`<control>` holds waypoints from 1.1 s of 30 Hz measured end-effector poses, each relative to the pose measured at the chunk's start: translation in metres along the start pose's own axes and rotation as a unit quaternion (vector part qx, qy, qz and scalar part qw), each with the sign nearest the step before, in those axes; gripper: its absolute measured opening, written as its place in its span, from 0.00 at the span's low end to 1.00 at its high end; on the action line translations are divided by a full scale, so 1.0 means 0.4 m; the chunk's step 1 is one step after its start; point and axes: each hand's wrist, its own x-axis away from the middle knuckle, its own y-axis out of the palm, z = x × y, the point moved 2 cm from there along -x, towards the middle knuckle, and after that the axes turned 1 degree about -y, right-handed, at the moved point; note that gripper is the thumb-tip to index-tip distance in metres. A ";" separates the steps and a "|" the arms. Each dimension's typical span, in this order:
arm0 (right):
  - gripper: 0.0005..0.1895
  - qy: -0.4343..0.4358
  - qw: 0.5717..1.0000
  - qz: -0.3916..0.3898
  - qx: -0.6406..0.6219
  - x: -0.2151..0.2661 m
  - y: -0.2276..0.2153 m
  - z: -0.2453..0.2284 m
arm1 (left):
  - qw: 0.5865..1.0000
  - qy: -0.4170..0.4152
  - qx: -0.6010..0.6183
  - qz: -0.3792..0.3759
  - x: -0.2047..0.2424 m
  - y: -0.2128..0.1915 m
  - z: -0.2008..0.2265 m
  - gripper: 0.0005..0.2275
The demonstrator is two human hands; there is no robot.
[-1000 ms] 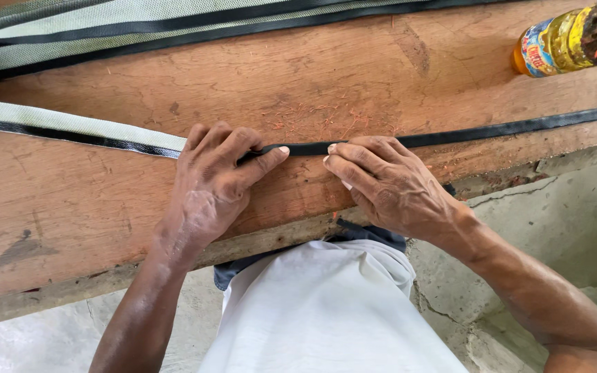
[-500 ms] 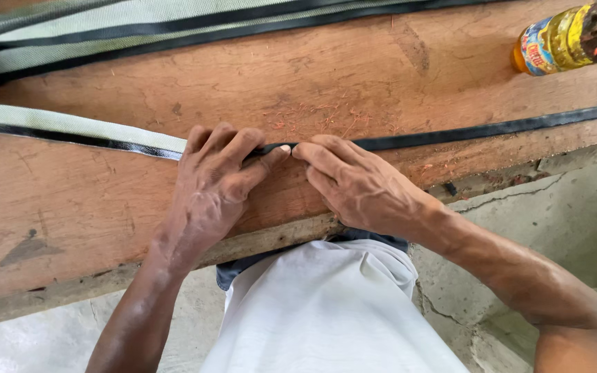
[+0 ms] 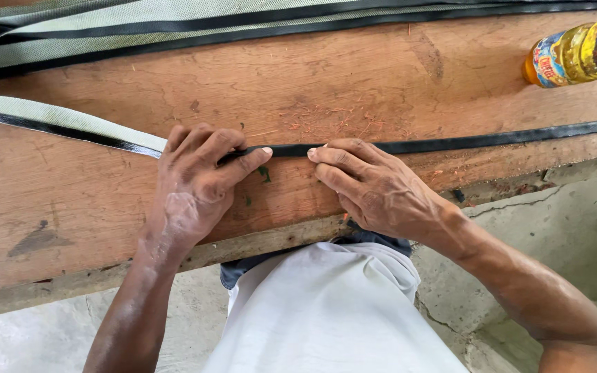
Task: The person applies a brown paste from a plastic bottle onto a black strap and then presses a fabric strap onto it. They repeat this process on multiple straps laid out on a wooden workbench.
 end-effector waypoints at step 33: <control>0.28 -0.037 0.999 -0.003 0.015 -0.098 0.026 -0.039 | 0.999 -0.024 -0.010 0.043 0.045 -0.035 -0.052 0.17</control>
